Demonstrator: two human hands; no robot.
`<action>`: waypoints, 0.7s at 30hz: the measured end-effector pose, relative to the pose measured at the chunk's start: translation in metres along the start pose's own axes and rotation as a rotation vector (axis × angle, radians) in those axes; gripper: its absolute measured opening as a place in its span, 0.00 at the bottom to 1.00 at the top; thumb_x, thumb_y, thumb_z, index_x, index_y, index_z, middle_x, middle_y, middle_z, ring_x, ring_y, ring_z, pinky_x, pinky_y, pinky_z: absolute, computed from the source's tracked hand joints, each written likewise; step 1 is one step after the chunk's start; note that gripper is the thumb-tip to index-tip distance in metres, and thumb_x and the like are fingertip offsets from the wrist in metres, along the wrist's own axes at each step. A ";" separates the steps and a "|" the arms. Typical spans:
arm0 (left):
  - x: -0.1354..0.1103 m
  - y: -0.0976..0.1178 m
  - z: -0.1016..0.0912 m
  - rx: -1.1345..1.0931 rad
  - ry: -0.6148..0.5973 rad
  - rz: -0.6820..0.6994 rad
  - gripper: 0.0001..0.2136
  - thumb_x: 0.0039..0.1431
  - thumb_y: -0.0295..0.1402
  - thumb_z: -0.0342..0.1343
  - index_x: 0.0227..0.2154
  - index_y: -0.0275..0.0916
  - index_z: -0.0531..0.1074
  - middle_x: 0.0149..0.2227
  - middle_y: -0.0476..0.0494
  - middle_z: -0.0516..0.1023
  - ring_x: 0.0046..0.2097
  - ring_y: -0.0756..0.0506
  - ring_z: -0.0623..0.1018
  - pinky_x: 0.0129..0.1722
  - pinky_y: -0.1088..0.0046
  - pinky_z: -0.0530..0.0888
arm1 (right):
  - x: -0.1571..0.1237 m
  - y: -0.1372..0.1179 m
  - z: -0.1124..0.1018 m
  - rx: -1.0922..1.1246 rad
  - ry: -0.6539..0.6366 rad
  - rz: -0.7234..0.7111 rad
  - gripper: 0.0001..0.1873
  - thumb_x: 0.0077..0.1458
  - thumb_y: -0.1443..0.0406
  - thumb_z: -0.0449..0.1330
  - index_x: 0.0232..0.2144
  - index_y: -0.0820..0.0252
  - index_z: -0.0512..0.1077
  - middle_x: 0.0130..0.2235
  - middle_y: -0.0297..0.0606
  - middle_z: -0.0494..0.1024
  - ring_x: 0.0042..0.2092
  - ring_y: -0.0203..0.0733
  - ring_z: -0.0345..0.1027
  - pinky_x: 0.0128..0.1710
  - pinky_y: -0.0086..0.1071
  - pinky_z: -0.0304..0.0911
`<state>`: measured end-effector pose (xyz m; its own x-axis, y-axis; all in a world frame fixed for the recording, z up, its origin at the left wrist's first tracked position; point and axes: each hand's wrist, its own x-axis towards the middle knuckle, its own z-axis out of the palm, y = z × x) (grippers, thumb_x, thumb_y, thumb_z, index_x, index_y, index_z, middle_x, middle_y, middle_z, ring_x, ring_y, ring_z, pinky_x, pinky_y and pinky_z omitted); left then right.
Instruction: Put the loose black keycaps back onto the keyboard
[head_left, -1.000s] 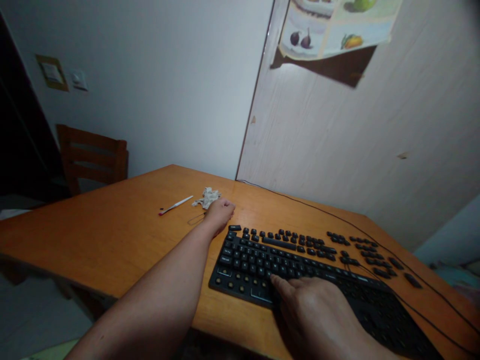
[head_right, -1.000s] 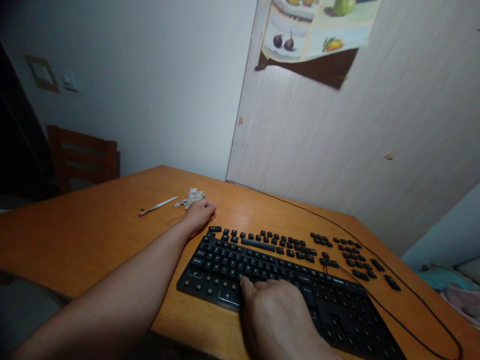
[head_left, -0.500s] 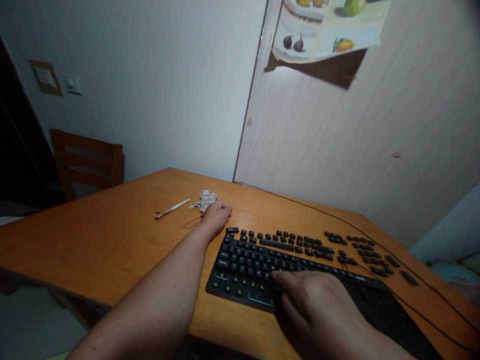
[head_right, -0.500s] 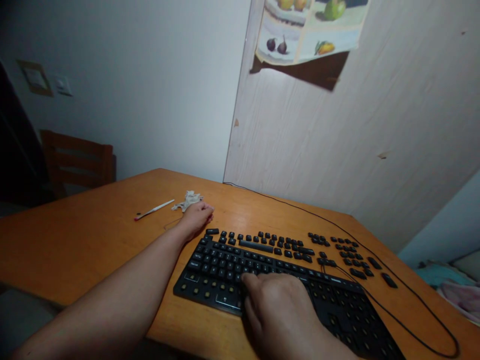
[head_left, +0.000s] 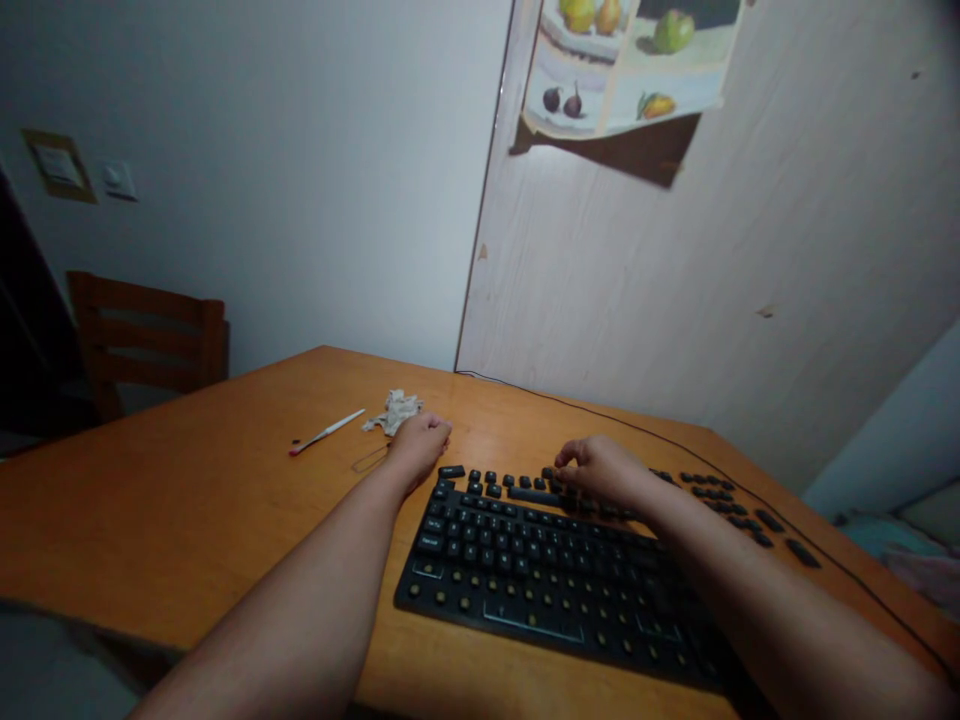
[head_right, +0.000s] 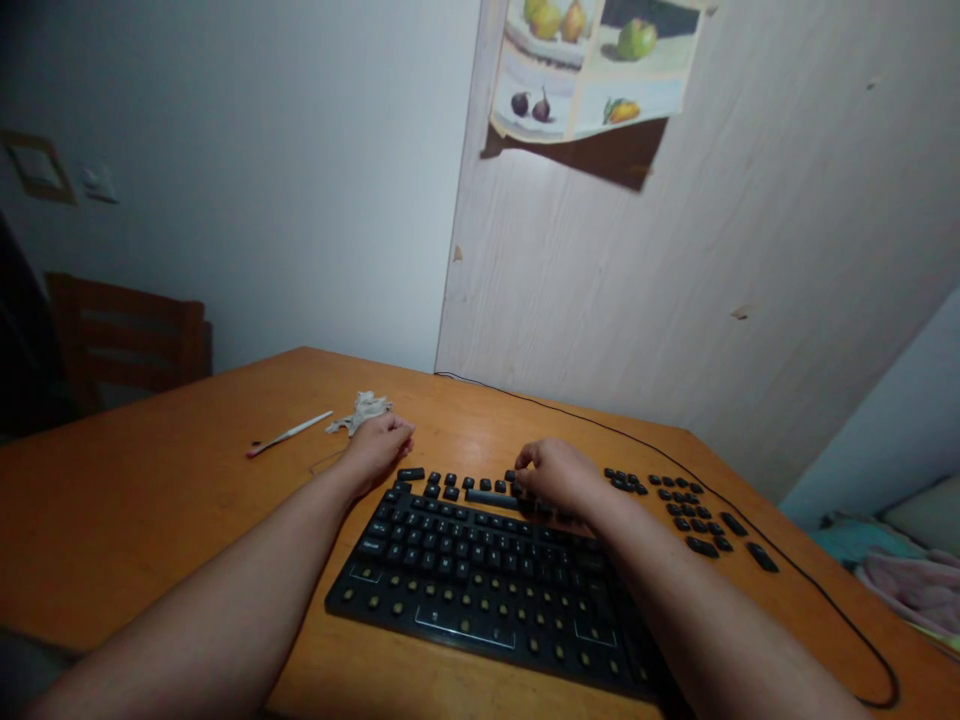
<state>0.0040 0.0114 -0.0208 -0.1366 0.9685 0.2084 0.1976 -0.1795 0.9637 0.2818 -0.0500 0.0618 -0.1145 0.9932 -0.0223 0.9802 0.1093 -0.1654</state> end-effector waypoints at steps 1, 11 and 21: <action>0.000 0.000 0.000 -0.005 -0.002 -0.002 0.09 0.51 0.38 0.54 0.22 0.39 0.67 0.19 0.48 0.71 0.22 0.50 0.69 0.23 0.75 0.62 | 0.004 0.000 0.001 0.004 -0.012 -0.002 0.12 0.52 0.59 0.63 0.38 0.54 0.80 0.31 0.37 0.81 0.33 0.41 0.72 0.29 0.30 0.55; 0.003 -0.007 0.000 0.015 0.010 0.009 0.09 0.50 0.39 0.54 0.22 0.38 0.68 0.20 0.48 0.72 0.23 0.50 0.70 0.23 0.76 0.61 | 0.028 -0.001 0.003 0.030 -0.097 -0.036 0.14 0.46 0.62 0.66 0.37 0.55 0.81 0.36 0.39 0.82 0.38 0.43 0.73 0.35 0.30 0.60; 0.008 -0.015 0.000 0.059 -0.007 0.039 0.10 0.51 0.39 0.53 0.22 0.38 0.68 0.19 0.48 0.72 0.22 0.50 0.69 0.23 0.75 0.60 | 0.034 -0.001 0.007 0.037 -0.161 -0.030 0.11 0.44 0.64 0.66 0.33 0.56 0.82 0.32 0.38 0.82 0.33 0.40 0.72 0.32 0.28 0.60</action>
<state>0.0004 0.0218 -0.0332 -0.1211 0.9622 0.2438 0.2596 -0.2064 0.9434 0.2755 -0.0162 0.0541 -0.1713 0.9698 -0.1735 0.9696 0.1347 -0.2043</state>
